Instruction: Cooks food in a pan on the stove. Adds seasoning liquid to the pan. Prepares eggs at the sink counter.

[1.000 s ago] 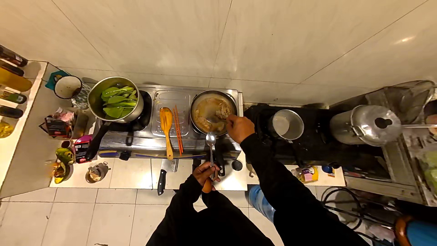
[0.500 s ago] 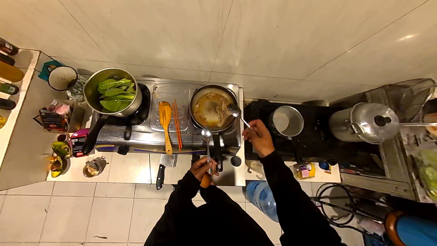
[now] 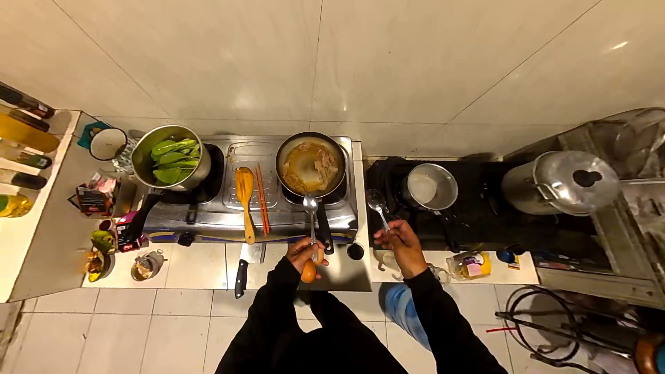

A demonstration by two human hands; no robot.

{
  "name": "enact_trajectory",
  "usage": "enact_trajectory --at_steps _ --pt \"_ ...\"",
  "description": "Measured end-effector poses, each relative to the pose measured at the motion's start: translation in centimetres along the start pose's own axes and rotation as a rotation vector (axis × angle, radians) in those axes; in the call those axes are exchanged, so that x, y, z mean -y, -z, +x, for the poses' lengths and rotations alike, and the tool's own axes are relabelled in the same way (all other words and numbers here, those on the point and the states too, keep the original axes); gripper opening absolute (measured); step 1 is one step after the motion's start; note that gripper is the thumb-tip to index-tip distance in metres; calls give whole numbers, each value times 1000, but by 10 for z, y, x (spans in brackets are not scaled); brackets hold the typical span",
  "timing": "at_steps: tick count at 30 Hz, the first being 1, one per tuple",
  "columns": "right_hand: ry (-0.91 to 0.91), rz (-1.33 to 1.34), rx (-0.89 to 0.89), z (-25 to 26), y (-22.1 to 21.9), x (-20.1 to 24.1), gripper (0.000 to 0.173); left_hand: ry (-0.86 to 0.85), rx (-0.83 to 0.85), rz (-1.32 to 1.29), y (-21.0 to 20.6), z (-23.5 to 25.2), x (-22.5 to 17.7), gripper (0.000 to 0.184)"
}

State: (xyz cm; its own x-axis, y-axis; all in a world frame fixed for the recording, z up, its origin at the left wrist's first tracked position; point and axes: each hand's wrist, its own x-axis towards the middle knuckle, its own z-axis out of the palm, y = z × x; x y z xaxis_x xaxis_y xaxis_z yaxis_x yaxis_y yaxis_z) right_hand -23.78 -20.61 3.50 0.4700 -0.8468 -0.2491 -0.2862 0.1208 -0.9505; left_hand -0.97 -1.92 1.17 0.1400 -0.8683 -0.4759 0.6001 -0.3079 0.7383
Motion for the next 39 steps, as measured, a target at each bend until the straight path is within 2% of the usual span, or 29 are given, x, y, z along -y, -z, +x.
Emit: enact_trajectory --at_steps 7,12,16,21,24,27,32,34,37,39 --pt "31 -71 -47 -13 12 -29 18 -45 39 -83 2 2 16 22" --pt "-28 -175 -105 -22 15 -53 22 -77 25 -84 1 -2 20 22" --pt "44 -281 -138 -32 3 -73 19 -111 78 -90 3 0 20 22" --pt "-7 -453 -181 -51 -17 -89 33 -166 81 -66 15 -16 29 24" --pt "-28 -699 -76 -67 -41 -95 43 -154 88 -33 35 -49 45 24" --pt "51 -876 37 -70 -76 -94 43 -103 115 -47 55 -94 72 23" --pt "164 -965 49 -36 -134 -90 46 -105 192 -147 95 -160 140 23" --pt "226 -1034 41 -21 -153 -91 44 -146 138 -189 105 -180 170 23" --pt "149 -1166 65 -11 -174 -87 43 -182 -19 -280 116 -204 216 19" --pt "196 -1263 25 -7 -179 -90 39 -169 -49 -298 127 -217 244 20"
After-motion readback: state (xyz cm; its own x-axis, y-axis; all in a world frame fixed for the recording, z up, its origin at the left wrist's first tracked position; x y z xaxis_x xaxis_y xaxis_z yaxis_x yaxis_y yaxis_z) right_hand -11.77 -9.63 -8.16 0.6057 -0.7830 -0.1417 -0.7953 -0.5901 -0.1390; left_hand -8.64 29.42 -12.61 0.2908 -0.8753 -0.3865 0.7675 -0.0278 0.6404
